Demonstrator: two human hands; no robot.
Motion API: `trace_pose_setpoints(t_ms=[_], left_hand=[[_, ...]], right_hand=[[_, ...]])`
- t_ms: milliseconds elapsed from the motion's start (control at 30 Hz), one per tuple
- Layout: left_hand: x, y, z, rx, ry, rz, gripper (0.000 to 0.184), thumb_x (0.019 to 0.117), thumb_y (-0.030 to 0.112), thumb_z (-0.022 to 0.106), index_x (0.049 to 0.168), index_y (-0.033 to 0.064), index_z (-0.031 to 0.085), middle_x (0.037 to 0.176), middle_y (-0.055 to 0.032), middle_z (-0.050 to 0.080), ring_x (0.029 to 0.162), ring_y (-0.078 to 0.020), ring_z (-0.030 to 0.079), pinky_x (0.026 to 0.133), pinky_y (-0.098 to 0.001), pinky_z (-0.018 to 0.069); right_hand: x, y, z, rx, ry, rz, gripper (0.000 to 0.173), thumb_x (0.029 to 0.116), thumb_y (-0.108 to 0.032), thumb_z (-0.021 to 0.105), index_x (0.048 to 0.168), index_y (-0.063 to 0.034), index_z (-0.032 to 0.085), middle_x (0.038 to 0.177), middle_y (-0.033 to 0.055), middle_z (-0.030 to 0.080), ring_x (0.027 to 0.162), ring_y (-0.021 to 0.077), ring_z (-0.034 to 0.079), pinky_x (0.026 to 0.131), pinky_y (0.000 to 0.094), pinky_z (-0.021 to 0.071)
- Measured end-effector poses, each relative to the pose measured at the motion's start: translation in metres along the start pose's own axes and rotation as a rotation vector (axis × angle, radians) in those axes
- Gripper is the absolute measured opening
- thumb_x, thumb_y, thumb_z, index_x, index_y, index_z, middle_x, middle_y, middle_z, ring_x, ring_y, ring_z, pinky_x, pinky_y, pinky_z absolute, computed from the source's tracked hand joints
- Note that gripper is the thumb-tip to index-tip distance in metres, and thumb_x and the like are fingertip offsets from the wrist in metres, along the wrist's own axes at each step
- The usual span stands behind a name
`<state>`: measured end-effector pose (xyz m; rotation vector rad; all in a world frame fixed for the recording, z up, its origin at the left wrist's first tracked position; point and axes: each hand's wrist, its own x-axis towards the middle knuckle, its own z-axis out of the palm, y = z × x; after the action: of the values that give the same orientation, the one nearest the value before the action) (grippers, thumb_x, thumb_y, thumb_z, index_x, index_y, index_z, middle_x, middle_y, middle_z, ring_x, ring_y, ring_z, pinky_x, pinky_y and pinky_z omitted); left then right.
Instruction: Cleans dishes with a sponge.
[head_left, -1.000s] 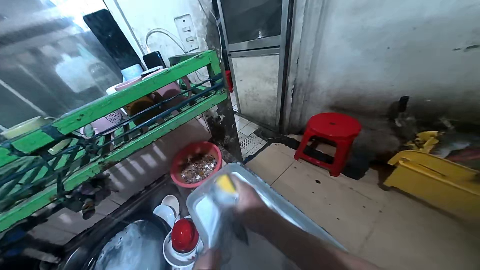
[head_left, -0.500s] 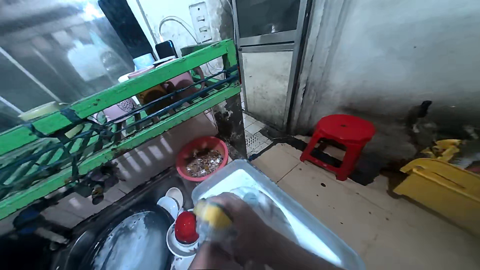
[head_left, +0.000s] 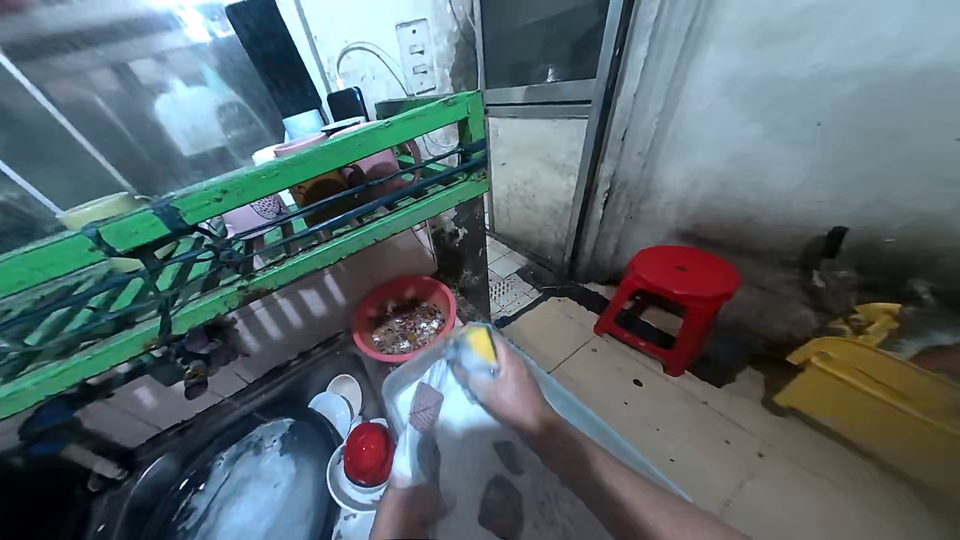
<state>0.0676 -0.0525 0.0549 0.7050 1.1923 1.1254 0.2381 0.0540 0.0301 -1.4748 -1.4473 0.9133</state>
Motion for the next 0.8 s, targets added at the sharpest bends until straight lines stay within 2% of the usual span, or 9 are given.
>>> trace_pose_setpoints(t_ms=[67,133,267,333,433,533,633,733,800], left_hand=[[0.007,-0.008,0.004,-0.117,0.004,0.087,0.019,0.0967,0.000,0.049,0.113,0.0028,0.058,0.086,-0.0033,0.073,0.079,-0.0116,0.073,0.072,-0.0331,0.0627],[0.021,-0.011,0.002,-0.243,-0.010,0.206,0.030,0.1076,0.018,0.037,0.120,0.0040,0.061,0.097,-0.0055,0.075,0.091,-0.0144,0.073,0.082,-0.0377,0.0625],[0.040,0.023,-0.021,-0.481,0.043,0.370,0.042,0.1107,0.035,0.026,0.128,0.0088,0.053,0.104,-0.0088,0.073,0.094,-0.0189,0.073,0.079,-0.0423,0.0641],[0.037,0.026,-0.034,-0.560,-0.028,0.360,0.038,0.1076,0.034,0.036,0.127,0.0081,0.055,0.106,-0.0134,0.073,0.096,-0.0243,0.074,0.081,-0.0477,0.0635],[0.024,0.004,-0.022,-0.416,0.032,0.283,0.036,0.1095,0.027,0.032,0.128,0.0076,0.056,0.106,-0.0087,0.074,0.098,-0.0177,0.073,0.084,-0.0411,0.0628],[0.021,-0.009,-0.003,-0.278,0.083,0.241,0.042,0.1120,0.029,0.028,0.138,0.0054,0.051,0.111,-0.0076,0.071,0.102,-0.0149,0.070,0.089,-0.0390,0.0602],[0.028,0.009,-0.013,-0.429,0.037,0.340,0.045,0.1112,0.036,0.025,0.127,0.0077,0.056,0.104,-0.0081,0.073,0.095,-0.0168,0.073,0.082,-0.0400,0.0631],[0.028,0.021,-0.031,-0.563,-0.029,0.360,0.042,0.1089,0.038,0.033,0.127,0.0085,0.056,0.107,-0.0133,0.073,0.097,-0.0240,0.074,0.081,-0.0477,0.0636],[0.025,0.010,-0.029,-0.503,-0.019,0.322,0.038,0.1087,0.032,0.034,0.128,0.0080,0.055,0.108,-0.0115,0.073,0.099,-0.0213,0.073,0.083,-0.0452,0.0630]], right_hand=[[-0.005,0.003,0.009,-0.009,0.041,0.012,0.071,0.0860,-0.034,0.078,0.146,-0.0054,0.052,0.122,0.0185,0.069,0.112,0.0296,0.067,0.100,0.0516,0.0533],[-0.040,-0.002,0.035,-0.008,0.034,-0.270,0.071,0.0851,-0.033,0.078,0.143,-0.0002,0.055,0.126,0.0171,0.069,0.115,0.0247,0.068,0.102,0.0446,0.0544],[-0.064,0.014,0.043,-0.079,-0.202,-0.636,0.064,0.0822,-0.033,0.082,0.136,-0.0044,0.063,0.140,0.0160,0.063,0.134,0.0300,0.057,0.113,0.0496,0.0464],[-0.042,0.032,0.024,-0.265,-0.142,-0.524,0.066,0.0793,-0.030,0.082,0.138,-0.0076,0.063,0.140,0.0145,0.063,0.134,0.0299,0.057,0.111,0.0502,0.0478],[-0.007,0.015,0.002,-0.351,-0.192,-0.153,0.071,0.0839,-0.036,0.072,0.147,-0.0100,0.054,0.146,0.0164,0.057,0.137,0.0323,0.052,0.115,0.0537,0.0402],[-0.034,-0.005,0.033,-0.227,-0.072,-0.424,0.064,0.0824,-0.031,0.076,0.139,-0.0054,0.061,0.140,0.0172,0.063,0.133,0.0322,0.058,0.111,0.0517,0.0471],[-0.061,-0.002,0.046,-0.107,-0.183,-0.652,0.064,0.0778,-0.030,0.084,0.134,-0.0068,0.064,0.140,0.0166,0.062,0.133,0.0313,0.058,0.108,0.0516,0.0504],[-0.047,0.031,0.025,-0.292,-0.163,-0.486,0.065,0.0801,-0.031,0.081,0.139,-0.0098,0.063,0.143,0.0123,0.061,0.134,0.0285,0.057,0.111,0.0499,0.0482],[-0.026,0.021,0.005,-0.390,-0.236,-0.207,0.071,0.0870,-0.037,0.070,0.149,-0.0093,0.051,0.152,0.0148,0.052,0.142,0.0300,0.048,0.118,0.0492,0.0379]])
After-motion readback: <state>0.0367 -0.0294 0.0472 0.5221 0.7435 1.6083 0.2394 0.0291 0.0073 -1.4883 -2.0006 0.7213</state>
